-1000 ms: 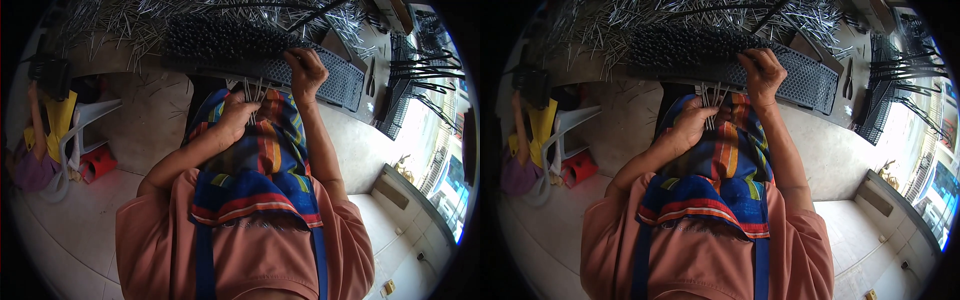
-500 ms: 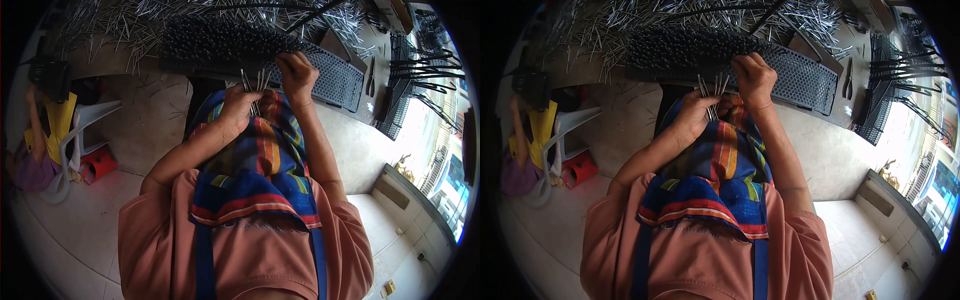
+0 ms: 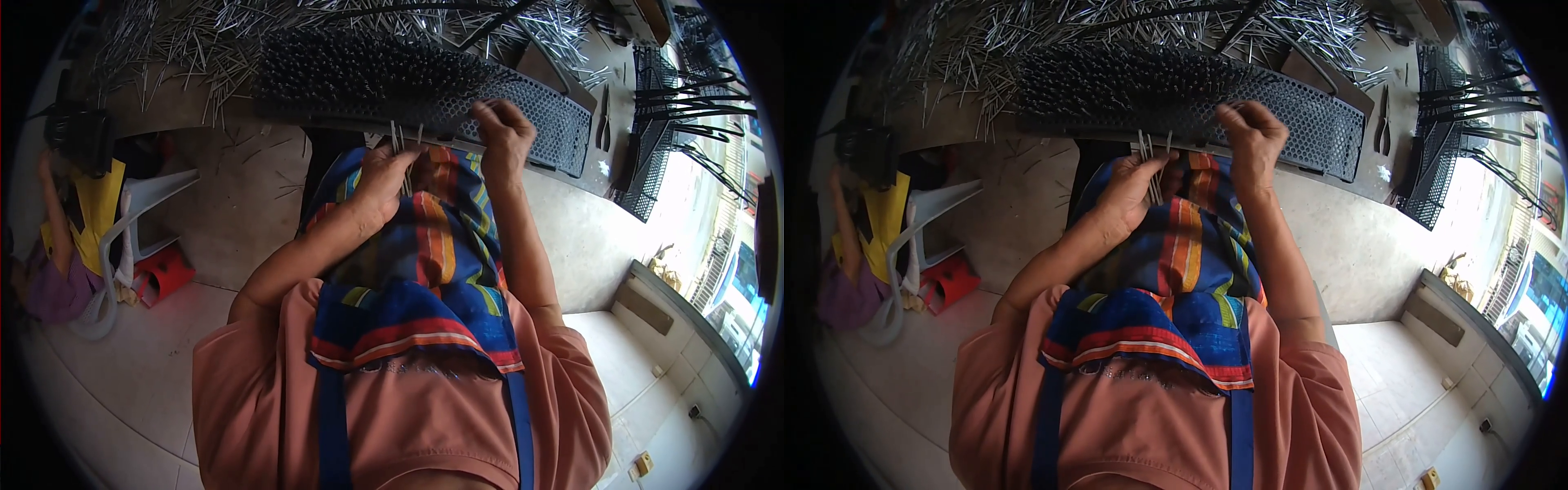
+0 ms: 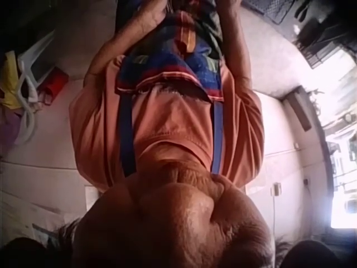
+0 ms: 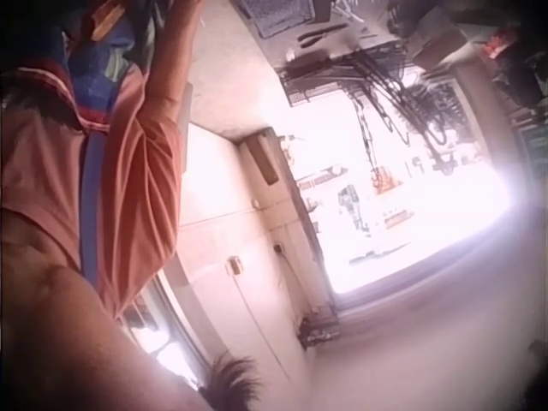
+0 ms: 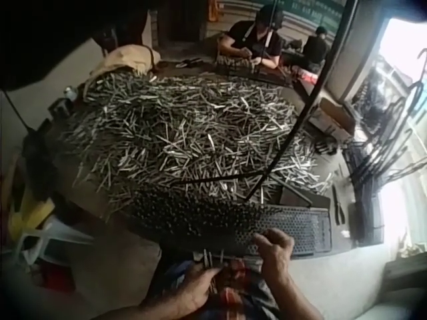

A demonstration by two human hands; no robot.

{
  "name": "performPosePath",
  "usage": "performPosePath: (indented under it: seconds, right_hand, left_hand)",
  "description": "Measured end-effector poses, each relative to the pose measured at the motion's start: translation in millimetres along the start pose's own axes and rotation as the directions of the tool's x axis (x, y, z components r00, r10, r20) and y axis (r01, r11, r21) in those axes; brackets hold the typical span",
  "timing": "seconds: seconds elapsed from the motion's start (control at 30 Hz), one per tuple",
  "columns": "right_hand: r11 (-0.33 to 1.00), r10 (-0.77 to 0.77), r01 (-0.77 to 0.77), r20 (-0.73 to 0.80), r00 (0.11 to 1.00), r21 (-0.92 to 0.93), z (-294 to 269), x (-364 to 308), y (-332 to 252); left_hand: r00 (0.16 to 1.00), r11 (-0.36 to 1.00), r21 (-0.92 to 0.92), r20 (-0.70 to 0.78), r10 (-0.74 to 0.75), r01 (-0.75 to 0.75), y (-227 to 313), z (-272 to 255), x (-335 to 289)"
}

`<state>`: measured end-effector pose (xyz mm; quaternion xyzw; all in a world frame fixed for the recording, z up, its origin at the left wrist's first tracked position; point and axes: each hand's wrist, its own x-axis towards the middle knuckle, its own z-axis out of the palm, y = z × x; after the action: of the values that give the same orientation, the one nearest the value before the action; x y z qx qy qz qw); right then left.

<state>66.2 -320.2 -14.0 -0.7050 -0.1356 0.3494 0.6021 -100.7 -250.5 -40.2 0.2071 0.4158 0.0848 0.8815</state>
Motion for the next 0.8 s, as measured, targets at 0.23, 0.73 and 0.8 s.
performPosePath:
  seconds: [0.23,0.73,0.8]
  right_hand:
    - [0.851,-0.524,0.515,-0.189,0.83,-0.097,1.2,24.7,16.6]
    - [0.508,-0.679,0.578,0.117,0.725,-0.639,12.8,21.3,-5.3]
    - [0.506,-0.652,0.561,0.135,0.746,-0.656,13.5,24.9,-7.5]
  left_hand:
    - [0.986,0.997,0.013,0.153,-0.073,0.071,-4.7,-2.3,-13.8]
    - [1.0,1.0,-0.007,-0.01,-0.003,0.003,-1.6,12.8,-2.9]
    - [1.0,1.0,-0.009,-0.006,0.008,-0.008,-1.0,12.8,-5.0]
